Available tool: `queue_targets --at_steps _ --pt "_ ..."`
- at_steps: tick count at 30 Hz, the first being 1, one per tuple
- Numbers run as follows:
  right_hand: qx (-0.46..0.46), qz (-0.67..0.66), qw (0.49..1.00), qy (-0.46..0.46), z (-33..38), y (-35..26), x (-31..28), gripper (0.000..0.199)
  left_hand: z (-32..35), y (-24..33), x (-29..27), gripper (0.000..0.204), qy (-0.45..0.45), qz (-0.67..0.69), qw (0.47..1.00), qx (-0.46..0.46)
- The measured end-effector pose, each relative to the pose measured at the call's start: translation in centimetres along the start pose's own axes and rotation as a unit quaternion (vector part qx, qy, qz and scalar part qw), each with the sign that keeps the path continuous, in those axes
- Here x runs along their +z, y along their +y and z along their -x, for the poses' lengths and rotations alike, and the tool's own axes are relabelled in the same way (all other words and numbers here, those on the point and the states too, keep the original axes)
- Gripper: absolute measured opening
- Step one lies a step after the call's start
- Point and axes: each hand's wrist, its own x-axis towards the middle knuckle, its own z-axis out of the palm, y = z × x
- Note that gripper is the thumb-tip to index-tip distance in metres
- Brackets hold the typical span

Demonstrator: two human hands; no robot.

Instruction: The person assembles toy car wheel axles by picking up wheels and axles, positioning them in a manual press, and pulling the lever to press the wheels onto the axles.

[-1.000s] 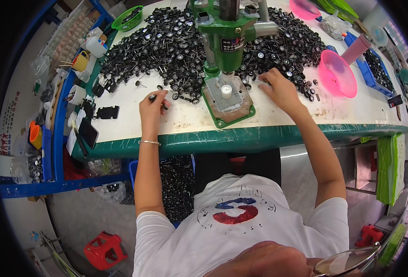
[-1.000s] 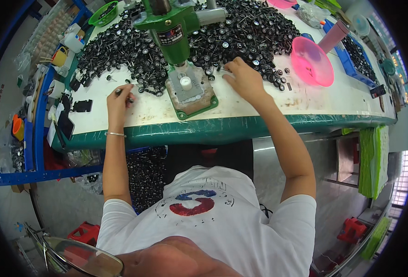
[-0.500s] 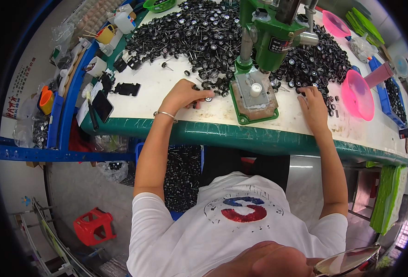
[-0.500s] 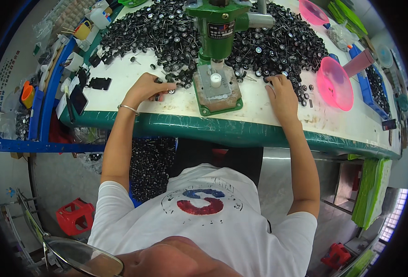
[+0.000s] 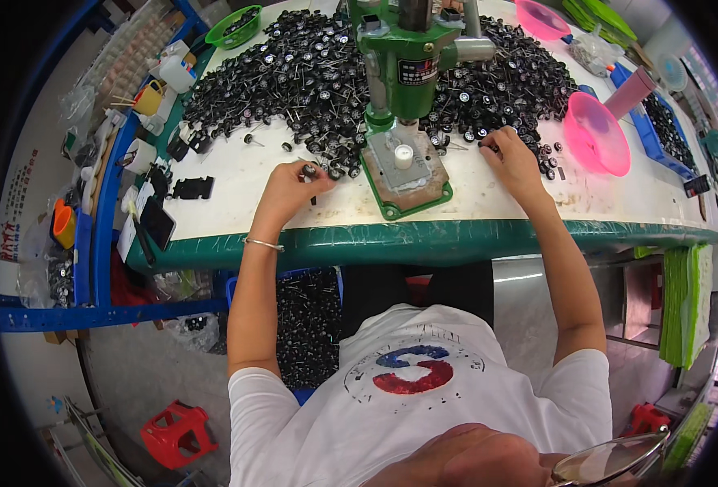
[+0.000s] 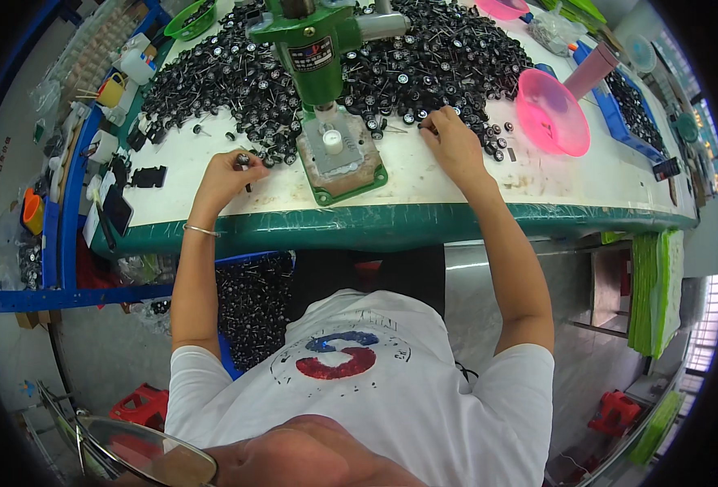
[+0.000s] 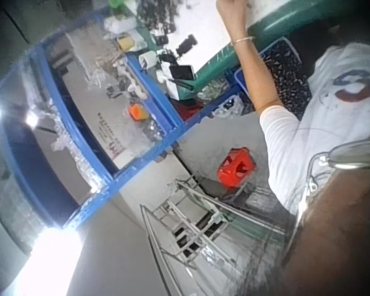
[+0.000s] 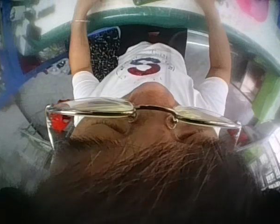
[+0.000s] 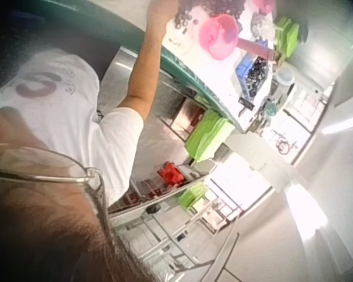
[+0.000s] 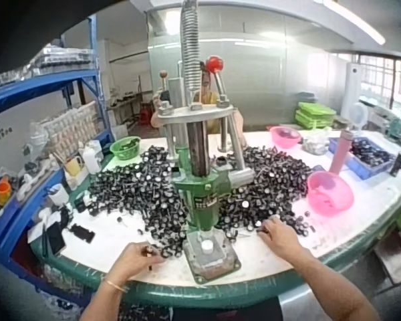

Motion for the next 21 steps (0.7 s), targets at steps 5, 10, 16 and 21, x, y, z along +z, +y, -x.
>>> queue_targets --at_steps 5,10,16,21 --pt "-0.02 -0.161 0.984 0.071 0.3 -2.9 -1.1 0.016 0.1 2.2 2.3 0.013 0.057 0.318 0.947 -0.002" --pt "0.023 -0.411 0.909 -0.062 -0.7 -9.3 1.2 0.021 -0.6 2.4 6.0 0.015 0.01 0.412 0.91 0.036" --pt "-0.041 -0.322 0.946 -0.008 -1.8 -10.7 3.2 0.021 -0.7 2.8 7.4 0.015 -0.007 0.452 0.889 0.07" --pt "-0.028 -0.336 0.941 -0.028 -1.2 -10.3 3.6 0.023 -0.2 4.9 8.0 0.012 0.022 0.436 0.896 0.085"
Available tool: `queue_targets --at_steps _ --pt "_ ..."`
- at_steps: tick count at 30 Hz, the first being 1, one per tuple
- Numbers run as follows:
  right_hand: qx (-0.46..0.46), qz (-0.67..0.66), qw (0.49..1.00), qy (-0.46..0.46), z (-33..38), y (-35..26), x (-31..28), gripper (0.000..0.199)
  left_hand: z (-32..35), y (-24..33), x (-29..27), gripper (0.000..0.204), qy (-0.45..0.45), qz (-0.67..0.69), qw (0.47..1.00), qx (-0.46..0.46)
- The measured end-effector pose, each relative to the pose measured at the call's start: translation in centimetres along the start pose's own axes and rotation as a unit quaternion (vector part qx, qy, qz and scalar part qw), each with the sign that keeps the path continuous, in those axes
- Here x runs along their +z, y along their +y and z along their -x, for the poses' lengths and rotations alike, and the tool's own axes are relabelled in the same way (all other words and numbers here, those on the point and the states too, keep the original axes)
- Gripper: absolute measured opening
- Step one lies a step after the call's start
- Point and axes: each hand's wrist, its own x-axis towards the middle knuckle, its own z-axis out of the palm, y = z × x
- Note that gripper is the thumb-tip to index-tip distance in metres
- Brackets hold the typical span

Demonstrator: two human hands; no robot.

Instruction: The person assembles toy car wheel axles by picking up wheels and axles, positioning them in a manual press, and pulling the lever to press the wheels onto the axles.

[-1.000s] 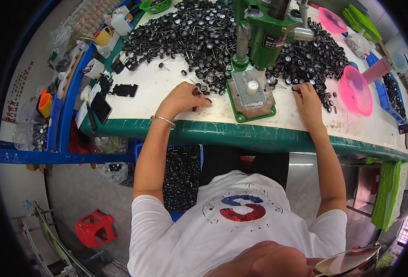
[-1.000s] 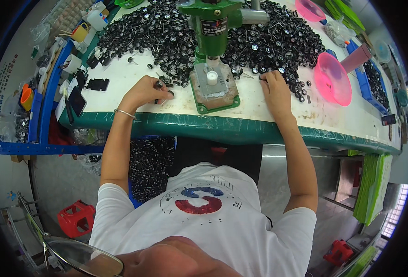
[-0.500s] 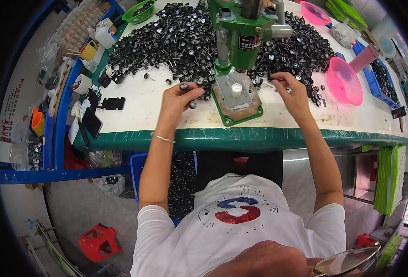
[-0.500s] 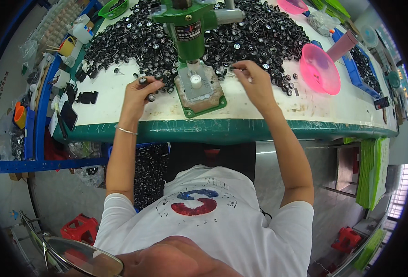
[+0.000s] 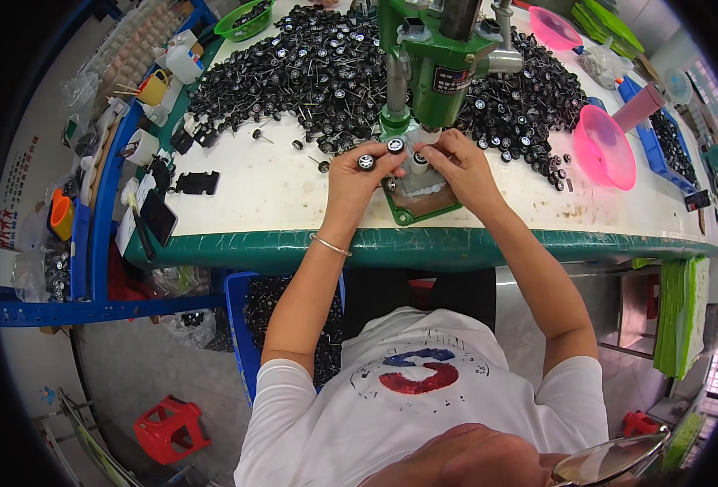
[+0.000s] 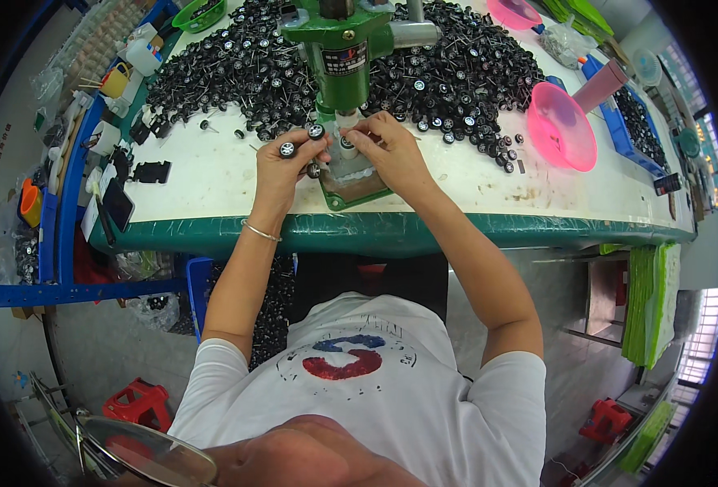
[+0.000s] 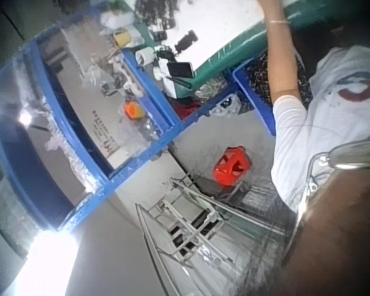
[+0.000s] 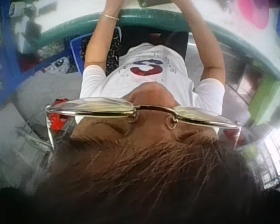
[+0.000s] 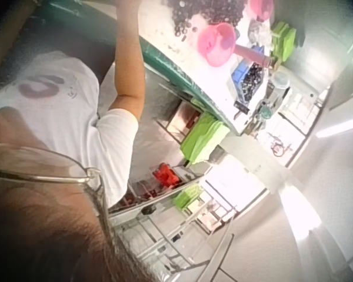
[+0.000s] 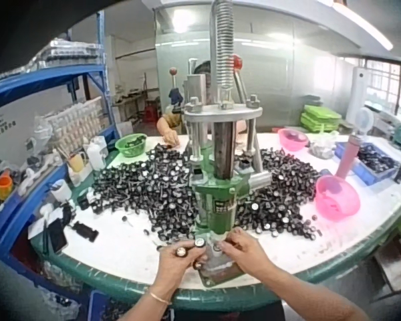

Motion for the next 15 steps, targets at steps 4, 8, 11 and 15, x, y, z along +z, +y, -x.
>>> queue_targets --at_steps 4,8,11,15 --pt "0.107 -0.114 0.988 0.017 -0.3 -0.3 -0.5 0.024 -0.5 -0.6 0.7 0.014 -0.042 -0.06 0.989 0.13" --pt "0.073 -0.196 0.969 0.13 -2.5 -2.5 -4.8 0.029 -0.7 -0.2 1.7 0.015 -0.043 -0.107 0.984 0.138" --pt "0.013 -0.234 0.96 0.153 -5.4 -3.4 -8.4 0.028 -1.1 0.5 2.5 0.016 -0.043 -0.124 0.982 0.138" --pt "-0.018 -0.271 0.953 0.136 -11.1 -8.0 -12.0 0.036 -1.3 0.7 2.9 0.014 -0.022 -0.109 0.991 0.07"
